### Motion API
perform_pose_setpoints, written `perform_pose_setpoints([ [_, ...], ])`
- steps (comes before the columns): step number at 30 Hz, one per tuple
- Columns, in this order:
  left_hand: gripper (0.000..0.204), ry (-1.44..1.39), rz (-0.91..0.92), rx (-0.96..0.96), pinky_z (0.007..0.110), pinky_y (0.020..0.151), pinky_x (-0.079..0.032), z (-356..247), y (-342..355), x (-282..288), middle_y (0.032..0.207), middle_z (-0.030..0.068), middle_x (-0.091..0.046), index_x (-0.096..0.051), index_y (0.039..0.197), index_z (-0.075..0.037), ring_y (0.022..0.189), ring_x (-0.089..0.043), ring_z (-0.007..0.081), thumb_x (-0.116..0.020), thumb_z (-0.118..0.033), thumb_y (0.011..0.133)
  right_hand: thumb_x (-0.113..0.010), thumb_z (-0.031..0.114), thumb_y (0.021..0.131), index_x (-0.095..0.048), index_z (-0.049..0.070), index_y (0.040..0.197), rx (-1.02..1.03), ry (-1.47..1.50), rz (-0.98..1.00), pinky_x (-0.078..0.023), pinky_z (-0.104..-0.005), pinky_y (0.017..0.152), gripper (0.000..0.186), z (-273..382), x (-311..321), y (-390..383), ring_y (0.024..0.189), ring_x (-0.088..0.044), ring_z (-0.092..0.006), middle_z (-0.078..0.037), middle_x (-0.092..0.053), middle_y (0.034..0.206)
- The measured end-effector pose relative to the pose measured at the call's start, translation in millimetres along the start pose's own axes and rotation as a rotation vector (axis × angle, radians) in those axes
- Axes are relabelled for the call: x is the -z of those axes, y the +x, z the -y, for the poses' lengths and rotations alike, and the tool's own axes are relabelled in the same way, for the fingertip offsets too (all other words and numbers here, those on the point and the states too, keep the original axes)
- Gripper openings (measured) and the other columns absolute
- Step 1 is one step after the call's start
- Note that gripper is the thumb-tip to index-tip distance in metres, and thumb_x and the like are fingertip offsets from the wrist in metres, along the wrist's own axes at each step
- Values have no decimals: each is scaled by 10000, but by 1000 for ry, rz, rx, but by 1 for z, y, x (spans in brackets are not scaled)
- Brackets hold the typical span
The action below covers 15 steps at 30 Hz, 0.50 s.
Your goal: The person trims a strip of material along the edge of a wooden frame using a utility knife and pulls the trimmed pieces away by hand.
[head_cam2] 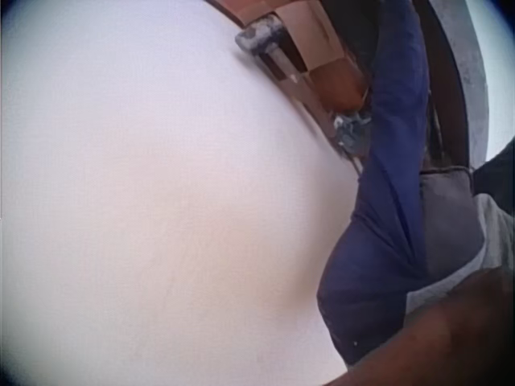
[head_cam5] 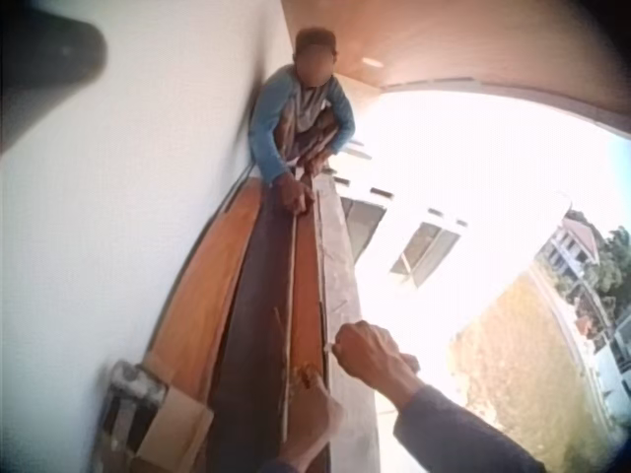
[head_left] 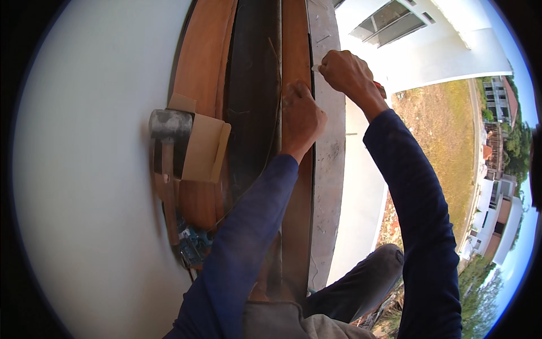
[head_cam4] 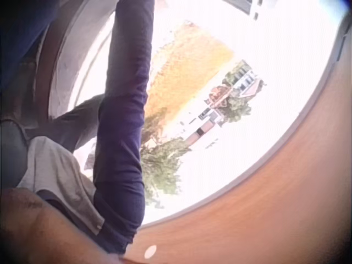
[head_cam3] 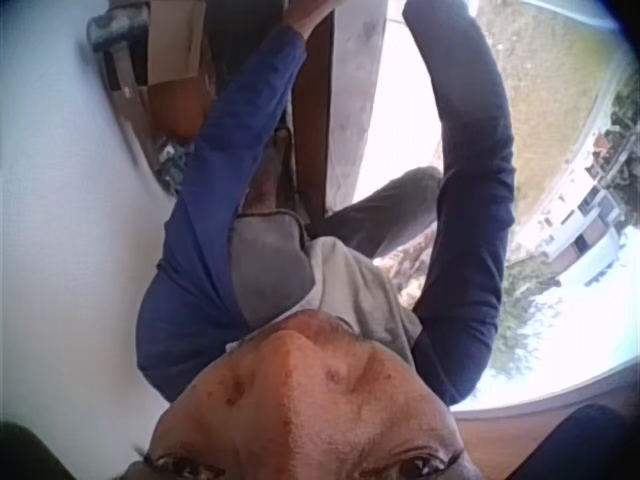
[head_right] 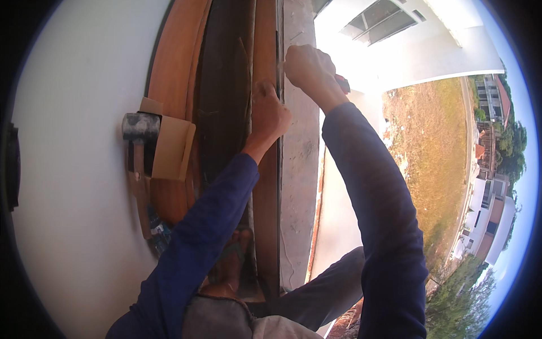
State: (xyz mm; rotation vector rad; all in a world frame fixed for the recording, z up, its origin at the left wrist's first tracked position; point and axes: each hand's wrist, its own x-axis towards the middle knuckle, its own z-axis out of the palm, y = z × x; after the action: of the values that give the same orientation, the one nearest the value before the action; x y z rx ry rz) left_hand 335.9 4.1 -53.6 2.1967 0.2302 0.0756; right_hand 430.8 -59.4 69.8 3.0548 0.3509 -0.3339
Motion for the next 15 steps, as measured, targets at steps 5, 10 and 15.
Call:
perform_pose_setpoints([
  [5,615,-16,-86,-77,497,1011,-406,3,1,-2,1292,371,-389,-320,1310,151,1172,-458,521,-573,16,766,-623,251,881,-677,-5,825,78,-106,-107,-541,-491,708,267,9,0,0,805,-680,-412,-226,-686,815],
  [10,567,-19,-68,-62,521,984,-409,3,2,0,1243,354,-412,-343,1275,140,1129,-474,532,-566,35,764,-560,145,867,-715,42,915,86,-222,4,-559,-447,730,192,21,10,2,875,-696,-362,-183,-706,912],
  [15,664,21,-32,-25,511,1015,-406,-3,-1,3,1315,359,-383,-283,1365,143,1162,-466,543,-562,22,775,-602,124,840,-676,-6,861,155,-225,-46,-561,-471,689,151,14,5,4,796,-700,-396,-227,-691,805],
])
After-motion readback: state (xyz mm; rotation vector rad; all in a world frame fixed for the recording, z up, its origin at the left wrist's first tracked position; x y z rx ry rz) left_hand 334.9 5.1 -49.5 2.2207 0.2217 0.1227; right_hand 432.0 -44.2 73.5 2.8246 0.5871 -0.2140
